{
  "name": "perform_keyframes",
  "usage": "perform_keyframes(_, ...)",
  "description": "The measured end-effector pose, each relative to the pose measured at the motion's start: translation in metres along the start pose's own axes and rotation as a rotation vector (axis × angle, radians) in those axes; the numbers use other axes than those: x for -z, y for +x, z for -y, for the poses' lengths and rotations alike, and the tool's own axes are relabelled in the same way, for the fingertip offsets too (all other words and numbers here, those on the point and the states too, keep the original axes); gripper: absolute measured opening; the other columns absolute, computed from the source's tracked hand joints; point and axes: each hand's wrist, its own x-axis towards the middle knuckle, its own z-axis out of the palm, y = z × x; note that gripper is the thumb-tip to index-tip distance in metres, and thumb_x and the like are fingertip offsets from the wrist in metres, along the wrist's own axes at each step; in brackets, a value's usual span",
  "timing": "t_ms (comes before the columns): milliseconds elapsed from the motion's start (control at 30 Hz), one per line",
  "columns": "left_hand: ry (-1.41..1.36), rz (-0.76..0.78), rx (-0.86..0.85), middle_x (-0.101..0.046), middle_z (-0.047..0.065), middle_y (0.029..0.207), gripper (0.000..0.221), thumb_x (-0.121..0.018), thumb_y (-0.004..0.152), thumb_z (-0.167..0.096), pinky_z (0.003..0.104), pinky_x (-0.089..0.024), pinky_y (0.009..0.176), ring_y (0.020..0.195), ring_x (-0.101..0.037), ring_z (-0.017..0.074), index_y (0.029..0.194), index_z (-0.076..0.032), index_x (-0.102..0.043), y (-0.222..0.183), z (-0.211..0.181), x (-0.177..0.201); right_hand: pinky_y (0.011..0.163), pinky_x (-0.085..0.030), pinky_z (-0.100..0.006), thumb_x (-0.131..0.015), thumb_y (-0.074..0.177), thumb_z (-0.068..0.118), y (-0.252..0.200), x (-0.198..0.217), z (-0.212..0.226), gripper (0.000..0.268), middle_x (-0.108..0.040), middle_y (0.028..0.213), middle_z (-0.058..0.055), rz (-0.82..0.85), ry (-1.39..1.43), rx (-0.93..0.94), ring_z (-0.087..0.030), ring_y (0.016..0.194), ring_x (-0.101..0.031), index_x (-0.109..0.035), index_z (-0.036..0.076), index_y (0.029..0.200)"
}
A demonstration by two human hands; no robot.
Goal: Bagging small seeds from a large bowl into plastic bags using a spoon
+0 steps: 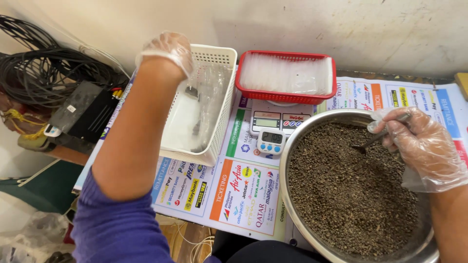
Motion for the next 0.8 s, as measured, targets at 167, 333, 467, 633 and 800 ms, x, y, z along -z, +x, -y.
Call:
perform_keyframes(167,0.073,-0.317,-0.456,-0.068,0.009,0.089,0.031,-0.04,0.11,-0.024,0.037,-0.059,0.064,0.074,-0.068,0.0232,0.102,-0.008,-0.065,-0.064,-0.038,-0.049,0.068,-0.051,-0.025,-0.05,0.112,0.004,-0.003,-0.005,0.003,0.01,-0.071,0.104,-0.014,-0.02,0.016,0.001,-0.016,0.074,-0.059,-0.055,0.009,0.119)
perform_keyframes(333,-0.161,-0.243,-0.635,-0.072,0.009,0.114,0.043,-0.049,0.103,-0.044,0.043,-0.055,0.084,0.097,-0.067,0.0265,0.133,-0.017,-0.063,-0.066,-0.103,-0.103,0.071,-0.053,-0.023,-0.051,0.11,0.002,-0.002,-0.006,0.007,0.012,-0.069,0.103,-0.012,-0.015,-0.013,0.038,-0.014,0.08,-0.062,-0.057,0.008,0.118)
perform_keyframes(467,-0.304,-0.224,-0.55,-0.057,0.015,0.137,0.029,-0.061,0.098,-0.033,0.052,-0.041,0.108,0.129,-0.049,0.0328,0.121,-0.02,-0.073,-0.017,-0.157,-0.127,0.065,-0.05,-0.022,-0.051,0.109,0.006,0.0,-0.006,0.006,0.011,-0.069,0.1,-0.009,-0.02,-0.032,0.073,-0.013,0.077,-0.061,-0.057,0.011,0.117)
perform_keyframes(633,-0.357,-0.206,-0.567,-0.047,0.008,0.155,0.054,-0.064,0.095,-0.036,0.069,-0.022,0.118,0.149,-0.031,0.0309,0.147,-0.023,-0.055,0.018,-0.207,-0.116,0.062,-0.048,-0.024,-0.052,0.107,0.008,-0.001,-0.008,0.011,0.008,-0.071,0.098,-0.008,-0.04,-0.025,0.047,-0.014,0.066,-0.057,-0.056,0.012,0.113)
perform_keyframes(800,-0.181,-0.103,-0.279,-0.07,0.004,0.123,0.056,-0.081,0.077,-0.058,0.048,-0.046,0.1,0.122,-0.06,0.0292,0.12,-0.023,-0.068,0.033,-0.23,-0.115,0.067,-0.051,-0.024,-0.051,0.108,0.007,-0.002,-0.013,0.016,0.008,-0.07,0.098,-0.009,-0.034,-0.011,0.123,-0.015,0.087,-0.064,-0.055,0.011,0.113)
